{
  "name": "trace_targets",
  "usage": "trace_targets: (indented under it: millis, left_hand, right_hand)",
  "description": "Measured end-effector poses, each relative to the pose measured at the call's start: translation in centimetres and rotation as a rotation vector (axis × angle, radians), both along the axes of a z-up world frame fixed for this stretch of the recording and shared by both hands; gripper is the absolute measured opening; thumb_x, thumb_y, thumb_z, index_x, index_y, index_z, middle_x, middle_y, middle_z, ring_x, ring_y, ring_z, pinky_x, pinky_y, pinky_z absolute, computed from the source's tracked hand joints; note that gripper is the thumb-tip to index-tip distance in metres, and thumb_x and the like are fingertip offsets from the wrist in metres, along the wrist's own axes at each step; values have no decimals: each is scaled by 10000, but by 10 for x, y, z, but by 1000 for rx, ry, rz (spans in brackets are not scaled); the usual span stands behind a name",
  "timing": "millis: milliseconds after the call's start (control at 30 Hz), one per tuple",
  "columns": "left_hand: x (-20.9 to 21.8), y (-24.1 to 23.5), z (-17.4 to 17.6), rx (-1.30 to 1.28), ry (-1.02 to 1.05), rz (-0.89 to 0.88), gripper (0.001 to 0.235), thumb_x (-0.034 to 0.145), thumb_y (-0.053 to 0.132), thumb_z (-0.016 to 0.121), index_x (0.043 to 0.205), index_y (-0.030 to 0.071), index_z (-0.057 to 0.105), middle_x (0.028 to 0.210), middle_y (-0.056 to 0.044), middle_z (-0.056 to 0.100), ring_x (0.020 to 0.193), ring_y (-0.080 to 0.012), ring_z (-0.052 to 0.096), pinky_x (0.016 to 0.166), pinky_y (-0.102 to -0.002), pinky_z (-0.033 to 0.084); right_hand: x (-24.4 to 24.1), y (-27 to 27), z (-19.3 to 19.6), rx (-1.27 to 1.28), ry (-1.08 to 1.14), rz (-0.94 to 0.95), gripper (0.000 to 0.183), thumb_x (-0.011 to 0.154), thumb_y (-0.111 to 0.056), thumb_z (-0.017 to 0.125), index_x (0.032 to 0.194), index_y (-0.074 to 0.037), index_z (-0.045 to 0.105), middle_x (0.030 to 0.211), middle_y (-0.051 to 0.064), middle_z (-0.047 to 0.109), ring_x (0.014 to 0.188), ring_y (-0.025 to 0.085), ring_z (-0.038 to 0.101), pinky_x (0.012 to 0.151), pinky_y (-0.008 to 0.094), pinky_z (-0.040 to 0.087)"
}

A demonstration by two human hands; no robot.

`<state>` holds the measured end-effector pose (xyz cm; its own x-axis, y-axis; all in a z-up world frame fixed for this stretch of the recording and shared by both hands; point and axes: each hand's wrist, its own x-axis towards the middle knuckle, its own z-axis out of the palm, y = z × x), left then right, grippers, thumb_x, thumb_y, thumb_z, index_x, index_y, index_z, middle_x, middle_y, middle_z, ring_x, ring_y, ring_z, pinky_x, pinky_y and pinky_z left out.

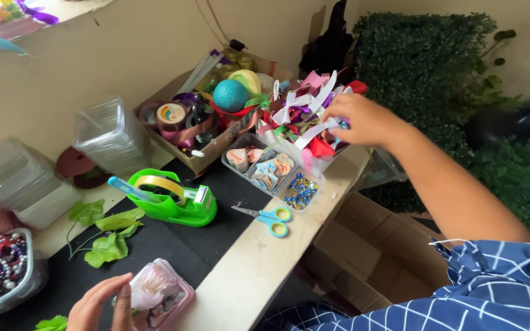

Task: Assembling and decorating small gift boxes with artificial flowers and ribbons.

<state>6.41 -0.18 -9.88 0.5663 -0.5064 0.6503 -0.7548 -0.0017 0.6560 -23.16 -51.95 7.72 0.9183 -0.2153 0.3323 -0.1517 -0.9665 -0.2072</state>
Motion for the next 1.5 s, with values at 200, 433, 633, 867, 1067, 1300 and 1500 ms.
trace_targets:
  millis: [200, 433, 633, 867, 1067, 1300, 1500]
  left_hand:
    - [-1, 0, -5, 7, 43, 35, 142, 897, 68, 762, 1036, 60, 736, 953, -129, 750, 907, -197, 749, 917, -282, 557]
    - [-3, 1, 6, 25, 34, 29, 136, 912, 63, 746, 1048, 68, 742, 951, -117, 753, 913, -189, 749, 905, -280, 553]
    - [-11, -3, 13, 78, -20, 80, 163, 850, 72, 776, 1010, 88, 752, 967, -114, 756, 866, -214, 758, 854, -291, 565]
    - [-10, -3, 11, 64, 12, 65, 150, 862, 69, 769, 1011, 78, 749, 967, -118, 758, 863, -212, 763, 853, -292, 571]
    - [-9, -3, 11, 52, 21, 61, 144, 870, 74, 764, 1013, 71, 750, 965, -126, 757, 861, -211, 763, 855, -289, 572]
    - [-7, -2, 6, 87, 29, 56, 155, 865, 82, 764, 1019, 79, 754, 968, -125, 759, 878, -216, 764, 910, -320, 573]
    - [-8, -3, 8, 77, 40, 50, 164, 863, 85, 762, 1026, 74, 750, 970, -128, 758, 876, -212, 765, 908, -316, 576]
  right_hand:
    - [19, -31, -42, 23, -69, -87, 187, 798, -159, 769, 969, -83, 773, 973, 88, 686, 955, 274, 658, 829, 403, 528]
    - [21, -58, -33, 665, -345, -158, 131, 971, -114, 708, 1055, -21, 746, 928, 30, 740, 811, 93, 644, 737, 276, 526]
    - [14, -49, -10, 1032, -484, -172, 113, 1038, -125, 647, 1066, -31, 704, 925, 3, 733, 812, 68, 682, 749, 238, 561]
    - [17, -48, -7, 936, -521, -178, 110, 1040, -114, 649, 1100, -46, 711, 972, -12, 735, 847, 54, 679, 780, 228, 559]
    - [17, -52, -10, 855, -562, -121, 95, 1040, -79, 671, 1116, -31, 702, 1001, 4, 724, 861, 50, 652, 754, 209, 531]
    - [17, -19, 11, 985, -439, -256, 123, 1049, -105, 568, 1164, -89, 608, 966, 87, 703, 747, 187, 697, 511, 330, 519]
    - [22, -24, -1, 1134, -436, -225, 108, 1086, -154, 479, 1184, -113, 497, 1105, 106, 659, 876, 289, 763, 640, 418, 638]
